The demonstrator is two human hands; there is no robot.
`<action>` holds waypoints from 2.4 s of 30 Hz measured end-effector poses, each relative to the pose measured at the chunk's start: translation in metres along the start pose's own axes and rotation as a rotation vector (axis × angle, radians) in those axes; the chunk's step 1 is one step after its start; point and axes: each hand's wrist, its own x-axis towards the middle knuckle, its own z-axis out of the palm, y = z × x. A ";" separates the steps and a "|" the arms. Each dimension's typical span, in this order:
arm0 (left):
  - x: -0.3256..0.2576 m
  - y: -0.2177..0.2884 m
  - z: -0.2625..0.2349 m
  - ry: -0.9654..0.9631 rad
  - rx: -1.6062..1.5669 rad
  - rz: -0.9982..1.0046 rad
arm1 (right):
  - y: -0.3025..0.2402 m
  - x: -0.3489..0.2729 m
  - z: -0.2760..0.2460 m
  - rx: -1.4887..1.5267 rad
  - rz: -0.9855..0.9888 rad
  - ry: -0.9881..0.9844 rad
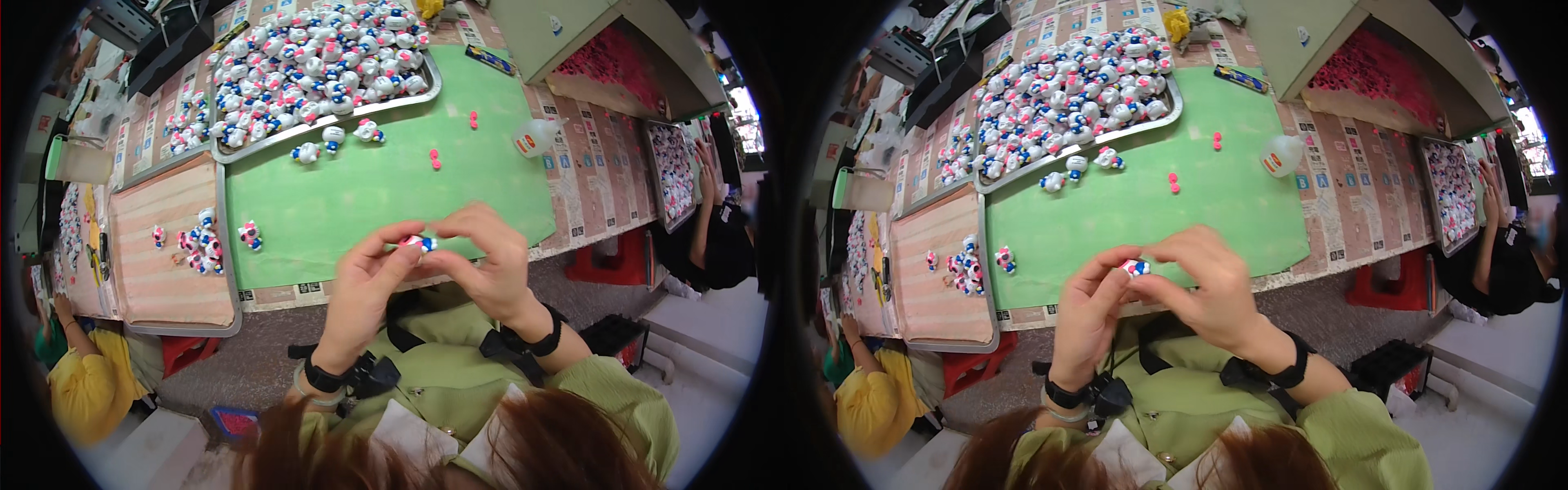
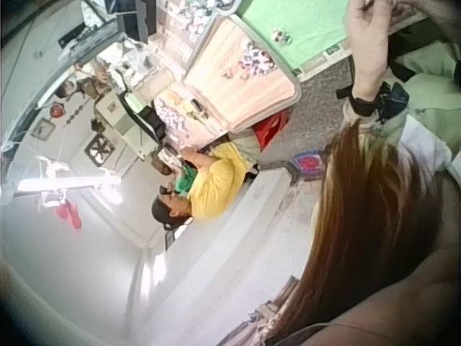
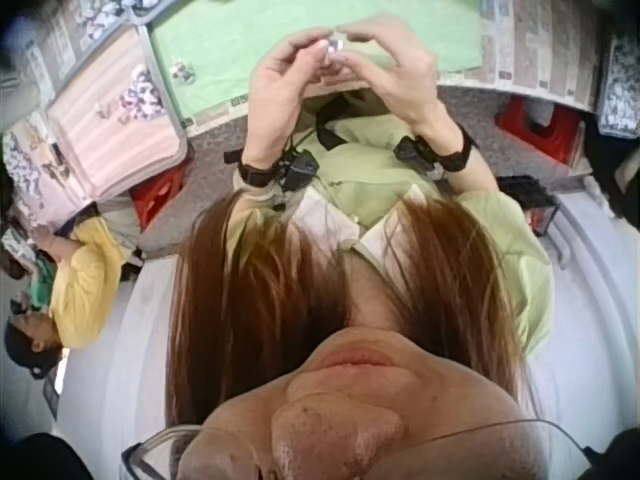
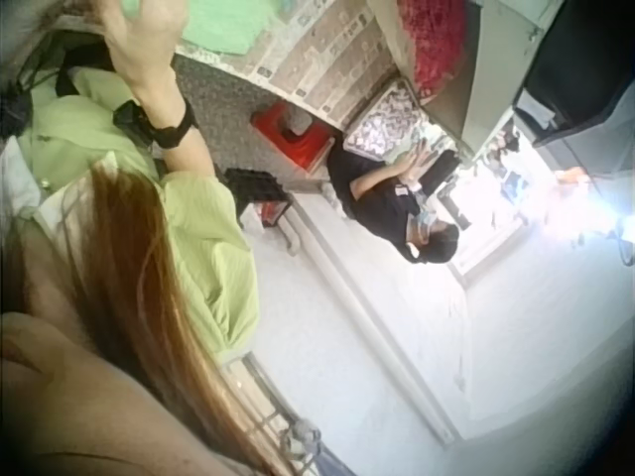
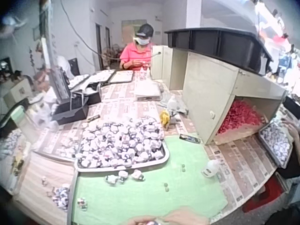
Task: Apply adhesive to white cat figurines and attach small pink bows at an assembly station.
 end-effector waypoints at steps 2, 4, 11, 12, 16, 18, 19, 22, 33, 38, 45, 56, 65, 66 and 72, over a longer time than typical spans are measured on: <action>0.007 0.009 -0.028 0.141 0.620 0.135 | 0.003 -0.006 -0.007 -0.051 0.096 0.081; 0.013 0.029 -0.056 0.362 1.142 0.260 | 0.021 -0.016 -0.020 -0.053 0.188 0.227; 0.045 0.056 -0.083 0.378 1.599 0.595 | 0.067 0.006 -0.060 -0.140 0.216 0.548; 0.056 0.055 -0.080 0.296 1.585 0.656 | 0.069 0.014 -0.065 -0.186 0.222 0.545; 0.069 0.056 -0.067 0.164 1.614 0.388 | 0.098 0.029 -0.074 -0.034 0.335 0.341; 0.070 0.058 -0.065 0.174 1.663 0.268 | 0.106 0.035 -0.082 0.027 0.438 0.175; 0.072 0.055 -0.069 0.187 1.714 0.250 | 0.111 0.035 -0.086 0.009 0.462 0.147; 0.070 0.056 -0.061 0.279 1.627 0.249 | 0.116 0.034 -0.090 0.065 0.495 0.156; 0.004 0.022 0.000 -0.060 0.047 0.027 | -0.007 -0.009 -0.049 0.461 0.520 -0.043; -0.002 0.006 0.005 0.042 -0.006 0.069 | -0.021 -0.014 -0.041 0.380 0.317 0.017; -0.002 0.005 0.006 0.086 -0.008 0.092 | -0.020 -0.011 -0.037 0.236 -0.069 0.135; -0.003 0.008 0.006 0.061 -0.030 0.077 | -0.022 -0.011 -0.035 0.070 -0.063 0.142; -0.004 0.006 0.007 0.070 -0.035 0.084 | -0.024 -0.008 -0.035 0.066 -0.071 0.096; -0.003 0.005 0.006 0.073 -0.026 0.090 | -0.024 -0.008 -0.035 0.057 -0.075 0.091; -0.003 0.008 0.004 0.047 -0.090 0.055 | -0.023 -0.009 -0.038 0.097 -0.046 0.157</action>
